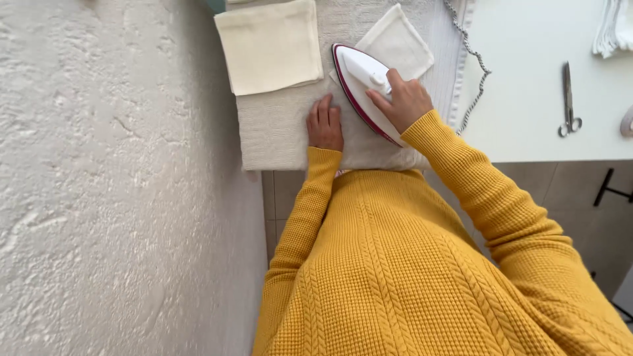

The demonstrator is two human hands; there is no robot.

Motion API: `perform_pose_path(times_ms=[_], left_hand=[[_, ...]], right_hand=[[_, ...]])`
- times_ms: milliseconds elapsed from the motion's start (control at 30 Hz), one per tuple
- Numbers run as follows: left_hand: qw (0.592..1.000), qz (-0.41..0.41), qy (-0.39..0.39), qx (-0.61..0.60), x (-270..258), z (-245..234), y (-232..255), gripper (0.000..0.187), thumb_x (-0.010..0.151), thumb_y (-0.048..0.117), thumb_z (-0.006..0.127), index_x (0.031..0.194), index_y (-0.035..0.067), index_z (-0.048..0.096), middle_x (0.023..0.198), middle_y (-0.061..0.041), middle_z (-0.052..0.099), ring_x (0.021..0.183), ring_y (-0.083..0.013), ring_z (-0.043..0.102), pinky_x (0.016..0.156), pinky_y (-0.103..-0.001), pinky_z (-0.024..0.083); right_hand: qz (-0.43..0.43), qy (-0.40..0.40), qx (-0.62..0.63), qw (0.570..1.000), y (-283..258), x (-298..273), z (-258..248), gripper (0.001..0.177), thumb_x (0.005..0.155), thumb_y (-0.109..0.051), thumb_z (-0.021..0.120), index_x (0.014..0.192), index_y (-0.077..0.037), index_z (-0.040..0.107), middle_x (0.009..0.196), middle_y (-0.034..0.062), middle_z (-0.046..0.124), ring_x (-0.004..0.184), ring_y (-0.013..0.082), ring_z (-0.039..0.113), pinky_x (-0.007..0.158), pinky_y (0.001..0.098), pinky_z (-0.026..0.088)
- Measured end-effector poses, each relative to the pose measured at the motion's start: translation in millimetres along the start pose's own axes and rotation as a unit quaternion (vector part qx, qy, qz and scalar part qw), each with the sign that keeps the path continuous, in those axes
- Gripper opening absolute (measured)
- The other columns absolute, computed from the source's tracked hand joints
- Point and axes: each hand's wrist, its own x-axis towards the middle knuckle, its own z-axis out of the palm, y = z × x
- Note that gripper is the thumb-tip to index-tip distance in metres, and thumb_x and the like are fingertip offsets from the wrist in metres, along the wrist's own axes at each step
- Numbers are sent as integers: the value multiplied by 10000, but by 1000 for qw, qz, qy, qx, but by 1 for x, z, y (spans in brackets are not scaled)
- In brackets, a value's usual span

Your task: Ironing and folding small pieces of fabric on a workbench.

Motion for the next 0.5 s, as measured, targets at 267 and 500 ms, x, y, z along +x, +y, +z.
perform_pose_path(times_ms=[267, 500], left_hand=[[999, -17, -20, -18, -1, -8, 3, 62, 1036, 116, 598, 1064, 61, 592, 1413, -88, 550, 1331, -279, 500, 1123, -433, 436], [1000, -13, -18, -12, 4, -7, 3, 69, 1023, 133, 609, 1072, 85, 600, 1407, -91, 545, 1330, -280, 503, 1114, -443, 434]], right_hand=[[-4, 41, -44, 998, 4, 26, 5, 535, 1040, -509, 675, 1057, 17, 579, 686, 180, 690, 603, 312, 701, 513, 428, 579], [21, 14, -13, 1000, 5, 25, 0, 496, 1050, -482, 664, 1091, 7, 590, 664, 164, 689, 589, 288, 695, 540, 431, 582]])
